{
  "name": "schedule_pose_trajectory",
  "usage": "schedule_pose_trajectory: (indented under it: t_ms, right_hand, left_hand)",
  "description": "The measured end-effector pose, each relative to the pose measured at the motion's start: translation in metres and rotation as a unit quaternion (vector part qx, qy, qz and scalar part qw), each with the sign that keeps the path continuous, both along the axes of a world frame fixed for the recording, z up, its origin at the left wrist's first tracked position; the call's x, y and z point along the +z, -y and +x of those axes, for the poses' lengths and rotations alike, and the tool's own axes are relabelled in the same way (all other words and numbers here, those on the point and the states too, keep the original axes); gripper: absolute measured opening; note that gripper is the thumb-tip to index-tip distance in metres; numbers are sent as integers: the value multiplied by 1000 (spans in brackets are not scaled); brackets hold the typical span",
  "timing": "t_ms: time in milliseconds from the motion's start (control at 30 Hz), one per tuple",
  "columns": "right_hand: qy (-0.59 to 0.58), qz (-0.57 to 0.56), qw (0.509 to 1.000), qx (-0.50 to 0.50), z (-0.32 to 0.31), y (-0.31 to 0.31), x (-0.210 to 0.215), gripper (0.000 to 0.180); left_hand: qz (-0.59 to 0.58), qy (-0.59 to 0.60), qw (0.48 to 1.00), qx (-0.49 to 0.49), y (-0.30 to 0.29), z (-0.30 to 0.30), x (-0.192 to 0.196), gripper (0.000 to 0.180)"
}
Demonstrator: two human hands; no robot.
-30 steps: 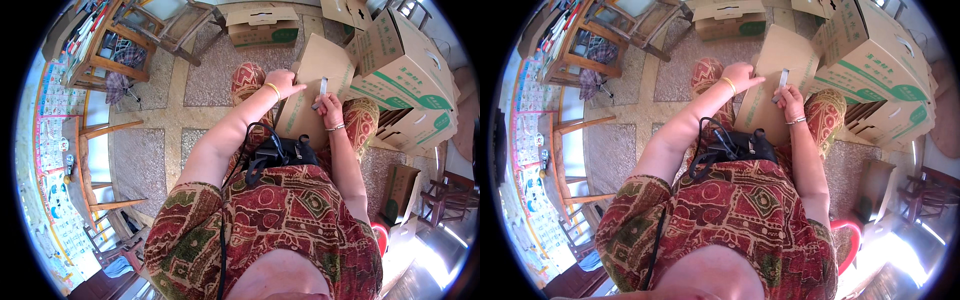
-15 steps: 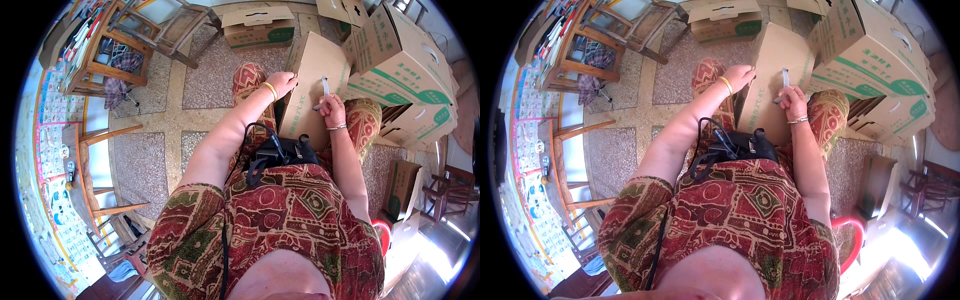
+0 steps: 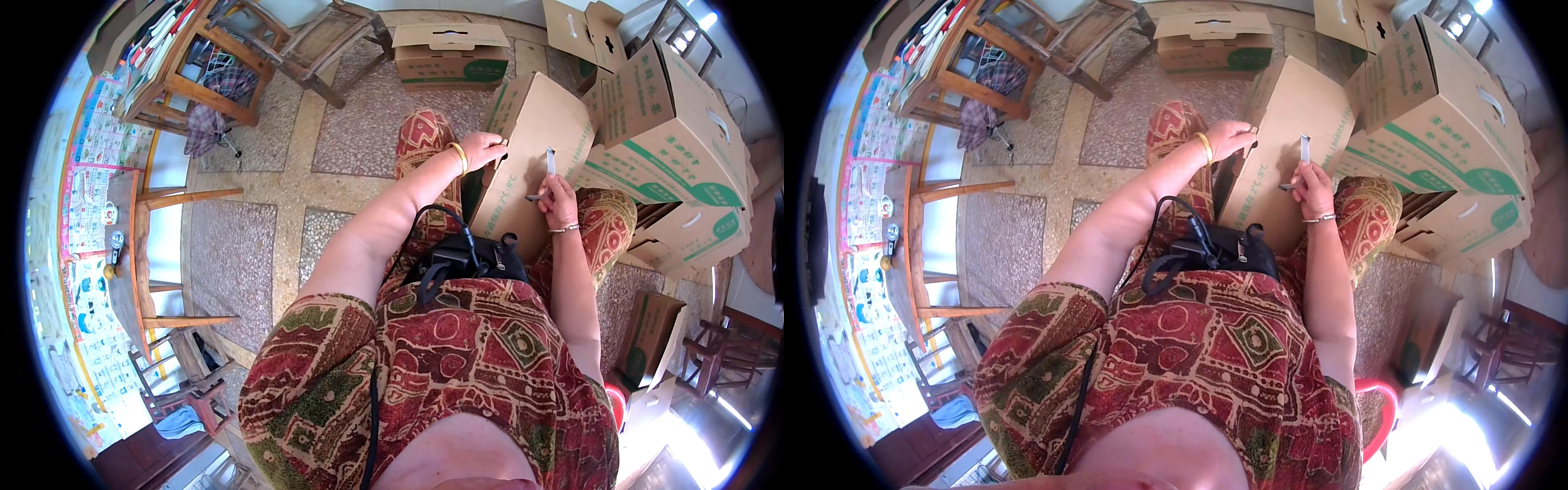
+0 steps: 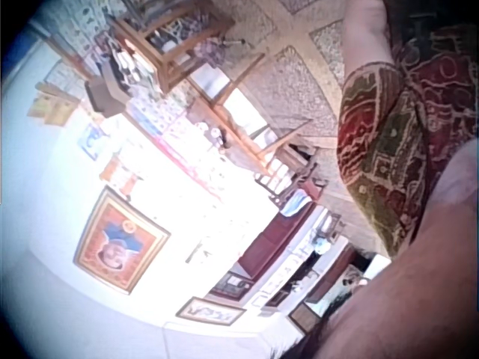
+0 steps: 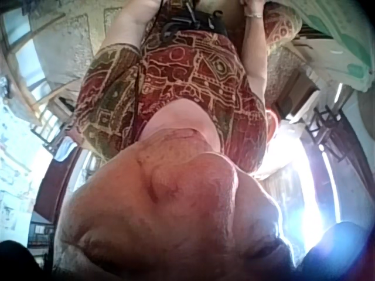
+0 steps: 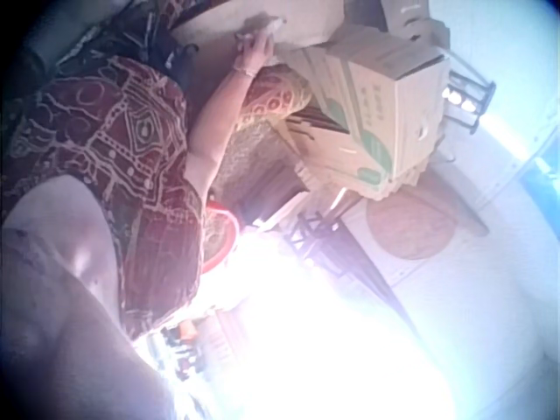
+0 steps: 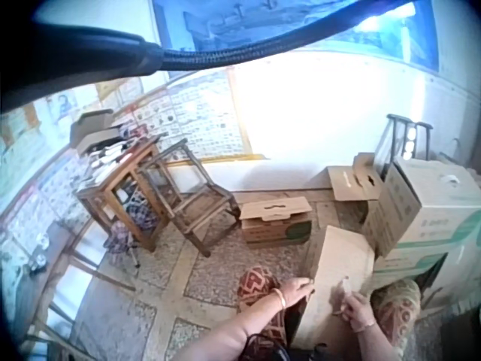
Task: The person sits on the floor and assembles flat-packed cardboard boxes by hand. They fold the side flaps, interlock the tabs, and secure the structure, repeating the process for multiple boxes.
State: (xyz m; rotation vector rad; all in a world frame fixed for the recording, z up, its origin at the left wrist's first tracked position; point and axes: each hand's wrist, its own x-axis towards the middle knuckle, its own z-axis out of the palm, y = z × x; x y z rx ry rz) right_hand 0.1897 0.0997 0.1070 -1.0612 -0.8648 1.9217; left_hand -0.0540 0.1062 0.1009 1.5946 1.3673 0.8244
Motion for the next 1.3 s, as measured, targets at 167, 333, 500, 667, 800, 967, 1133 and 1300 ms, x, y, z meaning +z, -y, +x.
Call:
schedule_pose_trajectory:
  t_ms: [167,333,500,667,800,967,1133,1300]
  right_hand:
    - [17,7,1000,-15,-1,3,-9,18]
    - [29,24,999,-14,-2,5,-11,17]
    - [13,16,1000,-14,-3,7,-10,18]
    - [-13,5,999,-30,1,3,-15,19]
    - [-39,6,999,-34,3,1,-17,21]
    - [-75,27,996,-36,0,-1,-17,23]
    - [-67,16,998,-11,0,-2,-6,33]
    - [-74,3,997,-9,-3,1,3,37]
  left_hand:
    - [23,-191,981,-10,4,7,16,42]
    - [-44,-297,952,-59,10,8,30,50]
    - [-24,-238,969,-58,10,4,13,46]
    - [-25,-138,987,-71,5,1,1,38]
    - [-48,-61,995,-58,2,2,-1,36]
    - [0,-73,997,-7,-1,0,-7,36]
    - [17,-73,995,67,-4,-4,-13,35]
    - [-18,-27,995,99,-3,-7,-3,37]
